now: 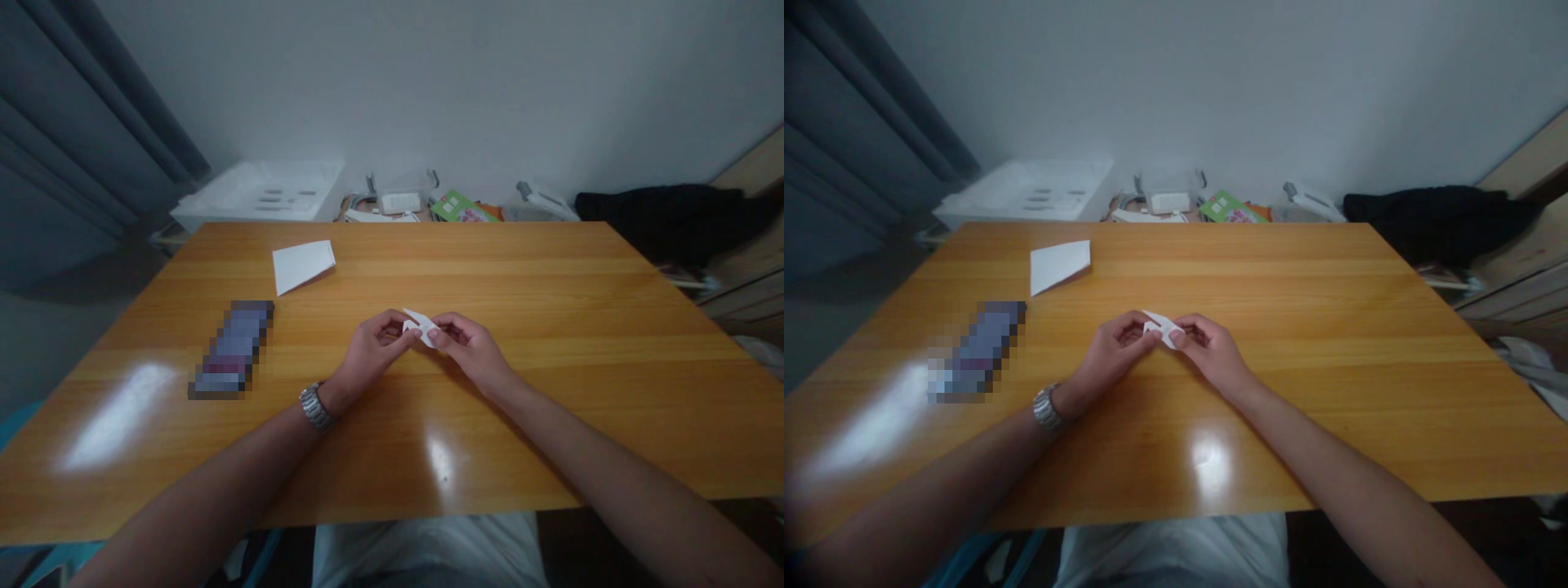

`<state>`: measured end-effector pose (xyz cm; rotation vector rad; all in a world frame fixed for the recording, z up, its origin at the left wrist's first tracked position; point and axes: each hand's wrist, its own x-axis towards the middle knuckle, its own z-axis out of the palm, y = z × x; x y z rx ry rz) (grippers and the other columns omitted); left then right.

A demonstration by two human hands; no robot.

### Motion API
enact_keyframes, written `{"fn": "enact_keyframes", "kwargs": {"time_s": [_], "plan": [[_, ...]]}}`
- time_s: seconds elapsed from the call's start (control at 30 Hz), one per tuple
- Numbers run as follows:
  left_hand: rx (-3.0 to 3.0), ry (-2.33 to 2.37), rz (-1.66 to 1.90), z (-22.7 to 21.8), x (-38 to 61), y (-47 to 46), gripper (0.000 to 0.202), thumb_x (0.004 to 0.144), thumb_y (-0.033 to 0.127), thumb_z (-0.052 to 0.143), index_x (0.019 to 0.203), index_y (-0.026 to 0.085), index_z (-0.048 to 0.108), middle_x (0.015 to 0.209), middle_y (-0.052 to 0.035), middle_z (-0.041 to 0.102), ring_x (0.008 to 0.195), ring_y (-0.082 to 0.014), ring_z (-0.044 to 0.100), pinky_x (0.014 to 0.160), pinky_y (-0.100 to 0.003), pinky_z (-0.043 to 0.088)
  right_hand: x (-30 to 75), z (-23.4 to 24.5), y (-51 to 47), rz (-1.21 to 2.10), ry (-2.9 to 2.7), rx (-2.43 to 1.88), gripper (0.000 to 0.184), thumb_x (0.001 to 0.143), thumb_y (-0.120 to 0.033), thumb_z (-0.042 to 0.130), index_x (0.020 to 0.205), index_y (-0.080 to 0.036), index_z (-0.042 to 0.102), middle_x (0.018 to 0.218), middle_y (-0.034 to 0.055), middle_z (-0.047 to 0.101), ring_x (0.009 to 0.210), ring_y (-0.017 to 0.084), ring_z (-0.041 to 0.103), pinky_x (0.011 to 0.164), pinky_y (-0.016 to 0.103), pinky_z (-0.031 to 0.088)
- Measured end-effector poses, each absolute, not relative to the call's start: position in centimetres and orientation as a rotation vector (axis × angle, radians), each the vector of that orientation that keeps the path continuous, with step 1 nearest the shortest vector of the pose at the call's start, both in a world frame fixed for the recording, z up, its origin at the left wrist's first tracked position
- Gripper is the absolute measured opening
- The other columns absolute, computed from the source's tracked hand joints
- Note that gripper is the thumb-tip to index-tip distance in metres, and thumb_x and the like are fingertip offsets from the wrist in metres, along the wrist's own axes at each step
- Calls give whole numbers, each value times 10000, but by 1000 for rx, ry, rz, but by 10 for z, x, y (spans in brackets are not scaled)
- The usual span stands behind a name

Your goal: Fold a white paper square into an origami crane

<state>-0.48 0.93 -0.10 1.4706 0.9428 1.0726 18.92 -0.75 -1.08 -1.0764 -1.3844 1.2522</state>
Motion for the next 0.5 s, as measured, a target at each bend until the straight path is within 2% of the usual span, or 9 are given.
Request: {"fn": "enact_keyframes", "kwargs": {"time_s": [0.2, 0.37, 0.5], "plan": [[1492, 1093, 1120, -1, -7, 9, 309, 839, 440, 751, 784, 152, 652, 742, -17, 679, 640, -117, 594, 590, -221, 467, 189, -14, -7, 1170, -1384, -1104, 402, 843, -489, 763, 1124, -240, 620, 1098, 70, 692, 1023, 210, 652, 897, 349, 524], [1499, 1181, 1182, 1, -7, 11, 325, 847, 440, 735, 725, 161, 625, 687, 3, 642, 588, -103, 541, 550, -213, 436, 192, -15, -6, 1016, -1417, -1215, 374, 829, -523, 760, 994, -231, 596, 1001, 60, 654, 938, 210, 632, 812, 341, 521], [1509, 1185, 1192, 1, -7, 11, 316, 848, 435, 730, 731, 160, 626, 699, -4, 651, 604, -110, 555, 561, -217, 442, 192, -15, -7, 1071, -1523, -1218, 328, 879, -521, 705, 1001, -222, 649, 954, 58, 690, 853, 203, 639, 775, 343, 506]]}}
